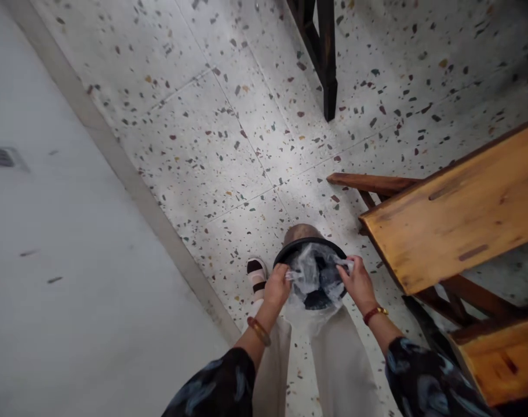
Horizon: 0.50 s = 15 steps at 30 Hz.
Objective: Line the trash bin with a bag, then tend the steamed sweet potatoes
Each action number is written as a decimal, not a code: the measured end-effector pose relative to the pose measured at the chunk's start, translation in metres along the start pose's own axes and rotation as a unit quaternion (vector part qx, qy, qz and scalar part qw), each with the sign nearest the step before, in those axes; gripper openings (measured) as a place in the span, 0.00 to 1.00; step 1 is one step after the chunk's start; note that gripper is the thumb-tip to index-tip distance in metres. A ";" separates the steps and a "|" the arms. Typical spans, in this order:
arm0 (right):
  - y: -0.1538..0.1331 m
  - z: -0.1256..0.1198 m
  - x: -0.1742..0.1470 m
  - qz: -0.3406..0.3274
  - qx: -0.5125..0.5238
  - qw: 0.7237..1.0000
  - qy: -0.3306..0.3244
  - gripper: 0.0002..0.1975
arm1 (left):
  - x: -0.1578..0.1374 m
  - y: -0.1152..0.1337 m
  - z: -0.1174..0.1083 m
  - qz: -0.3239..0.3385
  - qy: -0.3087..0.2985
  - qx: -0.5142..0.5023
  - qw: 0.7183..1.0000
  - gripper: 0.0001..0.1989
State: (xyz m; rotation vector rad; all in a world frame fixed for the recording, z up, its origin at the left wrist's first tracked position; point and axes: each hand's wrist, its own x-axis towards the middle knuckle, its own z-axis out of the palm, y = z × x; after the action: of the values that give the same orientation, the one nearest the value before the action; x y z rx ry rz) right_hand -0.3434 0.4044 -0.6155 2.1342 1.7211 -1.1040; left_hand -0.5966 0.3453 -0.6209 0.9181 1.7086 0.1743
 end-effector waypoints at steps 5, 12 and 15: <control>-0.043 -0.004 -0.005 0.000 -0.074 0.993 -0.096 0.14 | -0.049 -0.008 -0.037 -0.091 0.118 0.024 0.989 0.20; -0.113 -0.090 -0.107 -0.092 -0.062 0.990 -0.082 0.12 | -0.143 0.042 -0.130 -0.123 0.166 -0.014 0.978 0.21; -0.121 -0.154 -0.150 -0.122 0.020 0.991 -0.053 0.13 | -0.204 0.090 -0.176 -0.105 0.161 -0.034 0.981 0.19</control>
State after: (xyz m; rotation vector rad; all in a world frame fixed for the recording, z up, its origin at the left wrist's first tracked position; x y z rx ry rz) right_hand -0.3944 0.4140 -0.3742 1.8843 1.9628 -1.2981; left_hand -0.6936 0.3325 -0.3543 0.6790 2.0734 0.2490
